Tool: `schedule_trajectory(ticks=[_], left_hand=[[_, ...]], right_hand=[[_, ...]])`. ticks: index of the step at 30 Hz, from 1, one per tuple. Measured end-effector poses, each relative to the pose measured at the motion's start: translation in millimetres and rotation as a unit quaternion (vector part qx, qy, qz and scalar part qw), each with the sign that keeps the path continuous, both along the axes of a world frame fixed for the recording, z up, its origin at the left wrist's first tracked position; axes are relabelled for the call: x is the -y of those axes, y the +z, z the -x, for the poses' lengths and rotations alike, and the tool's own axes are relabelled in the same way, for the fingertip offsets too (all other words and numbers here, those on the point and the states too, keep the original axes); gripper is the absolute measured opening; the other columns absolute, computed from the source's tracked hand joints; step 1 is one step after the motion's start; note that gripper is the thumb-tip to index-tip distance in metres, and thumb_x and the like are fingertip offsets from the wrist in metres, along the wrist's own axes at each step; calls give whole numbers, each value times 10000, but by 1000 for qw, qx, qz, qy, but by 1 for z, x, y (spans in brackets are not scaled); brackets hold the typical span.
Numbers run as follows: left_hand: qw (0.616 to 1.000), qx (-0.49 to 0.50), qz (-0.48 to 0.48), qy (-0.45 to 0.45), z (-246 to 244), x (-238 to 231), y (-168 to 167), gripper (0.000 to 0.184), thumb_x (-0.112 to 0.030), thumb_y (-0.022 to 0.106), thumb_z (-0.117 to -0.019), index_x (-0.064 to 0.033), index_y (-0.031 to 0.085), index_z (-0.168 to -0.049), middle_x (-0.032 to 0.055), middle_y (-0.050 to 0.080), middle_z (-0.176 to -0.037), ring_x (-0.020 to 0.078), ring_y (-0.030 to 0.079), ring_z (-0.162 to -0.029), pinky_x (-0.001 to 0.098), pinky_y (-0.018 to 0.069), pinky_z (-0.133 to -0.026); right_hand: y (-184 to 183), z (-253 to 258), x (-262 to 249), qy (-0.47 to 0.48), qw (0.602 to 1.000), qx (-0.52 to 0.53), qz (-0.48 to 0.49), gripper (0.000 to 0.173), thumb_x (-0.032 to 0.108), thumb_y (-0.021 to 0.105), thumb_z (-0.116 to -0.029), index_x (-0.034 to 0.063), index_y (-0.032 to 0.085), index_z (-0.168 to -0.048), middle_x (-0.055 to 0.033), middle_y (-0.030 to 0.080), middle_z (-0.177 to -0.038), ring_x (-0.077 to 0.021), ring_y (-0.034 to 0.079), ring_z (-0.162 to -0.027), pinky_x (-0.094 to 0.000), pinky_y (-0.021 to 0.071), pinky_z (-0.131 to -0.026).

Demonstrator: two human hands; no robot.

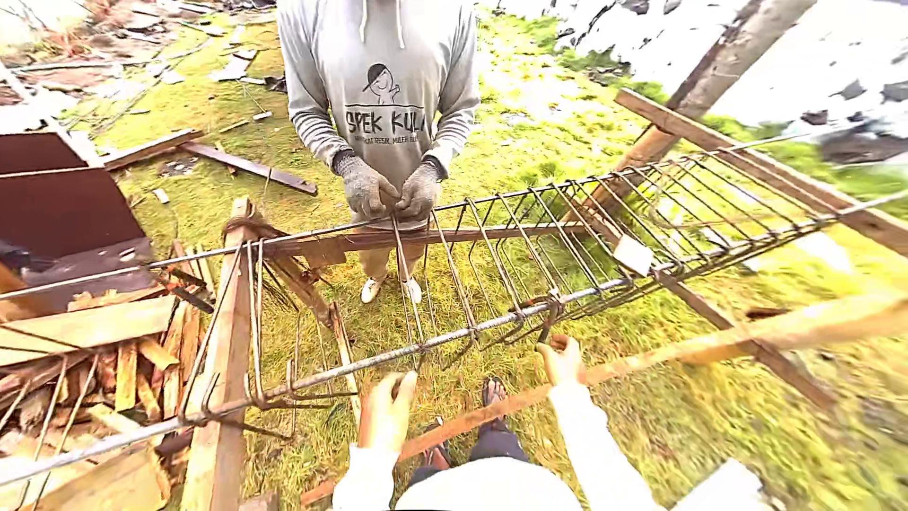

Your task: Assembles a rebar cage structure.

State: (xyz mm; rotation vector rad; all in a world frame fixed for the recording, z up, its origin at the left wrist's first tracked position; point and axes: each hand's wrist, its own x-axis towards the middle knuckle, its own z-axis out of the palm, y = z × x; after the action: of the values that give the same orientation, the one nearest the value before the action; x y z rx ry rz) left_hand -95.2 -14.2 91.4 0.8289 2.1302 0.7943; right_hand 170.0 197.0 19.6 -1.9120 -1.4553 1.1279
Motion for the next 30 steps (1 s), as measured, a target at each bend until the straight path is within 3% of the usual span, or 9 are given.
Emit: schedule_trajectory(ticks=[3, 6, 9, 14, 20, 23, 26, 28, 30], left_hand=[[995, 76, 58, -29, -15, 14, -36, 383, -374, 545, -1060, -47, 715, -1167, 127, 738, -980, 264, 711, -878, 498, 567, -865], [985, 108, 96, -92, -30, 17, -51, 394, -354, 552, -1056, -37, 693, -1245, 171, 727, -1120, 302, 702, -1055, 516, 531, -996], [983, 116, 103, -97, -35, 22, -51, 396, -358, 563, -1048, -52, 689, -1264, 175, 721, -1140, 305, 692, -1078, 521, 515, -1008], [986, 142, 56, -73, -41, 31, -47, 373, -342, 562, -1045, -57, 695, -1246, 155, 726, -1123, 278, 700, -1051, 501, 531, -992], [967, 212, -106, -94, -44, 8, 4, 326, -311, 575, -1037, -71, 702, -1216, 96, 724, -1127, 186, 698, -1021, 419, 557, -965], [910, 321, -257, -62, -59, -17, 19, 363, -229, 618, -1008, 14, 641, -1276, 132, 691, -1205, 170, 685, -1070, 356, 569, -958], [818, 482, -311, -40, -71, -37, 19, 500, -279, 494, -1052, 56, 489, -1425, 145, 635, -1282, 166, 639, -1103, 352, 540, -948], [782, 555, -284, 0, -75, -38, 20, 497, -337, 334, -1097, 18, 507, -1399, 86, 685, -1144, 141, 676, -947, 330, 570, -824], [748, 615, -234, 93, -79, -30, 22, 462, -335, 275, -1135, 0, 586, -1210, 18, 636, -819, 105, 626, -669, 275, 566, -650]], right_hand=[[-37, -15, -37, 39, 996, 15, 82, 671, 234, 737, -955, -8, 436, -1503, -255, 527, -1465, -376, 515, -1366, -549, 410, -1143], [-59, -8, -45, 34, 997, 3, 70, 482, 328, 558, -1071, -34, 560, -1389, -267, 631, -1304, -376, 613, -1212, -554, 456, -1067], [-45, -4, -12, -34, 999, -2, 8, 483, 370, 533, -1079, -37, 629, -1320, -274, 673, -1164, -379, 654, -1025, -578, 497, -938], [30, -11, 13, -30, 994, 63, -90, 462, 367, 600, -1045, -86, 686, -1030, -219, 639, -847, -310, 597, -778, -551, 489, -772], [183, -63, 8, 237, 944, 87, -214, 367, 268, 550, -1005, -88, 602, -1075, -29, 528, -725, -73, 490, -578, -322, 459, -547], [251, -55, 17, 362, 925, 60, -94, 229, 180, 582, -983, 40, 539, -1159, 104, 580, -784, 21, 543, -584, -207, 494, -527], [267, -16, 28, 458, 880, 126, 9, 288, 207, 605, -979, -3, 609, -1177, 2, 620, -850, -56, 570, -645, -286, 513, -581], [250, 7, 27, 503, 844, 183, 31, 329, 307, 610, -973, 28, 663, -1139, -27, 621, -812, -104, 561, -632, -344, 496, -578], [236, 24, 20, 535, 809, 241, 21, 385, 412, 624, -960, 67, 708, -1108, -53, 647, -783, -171, 592, -627, -428, 506, -580]])
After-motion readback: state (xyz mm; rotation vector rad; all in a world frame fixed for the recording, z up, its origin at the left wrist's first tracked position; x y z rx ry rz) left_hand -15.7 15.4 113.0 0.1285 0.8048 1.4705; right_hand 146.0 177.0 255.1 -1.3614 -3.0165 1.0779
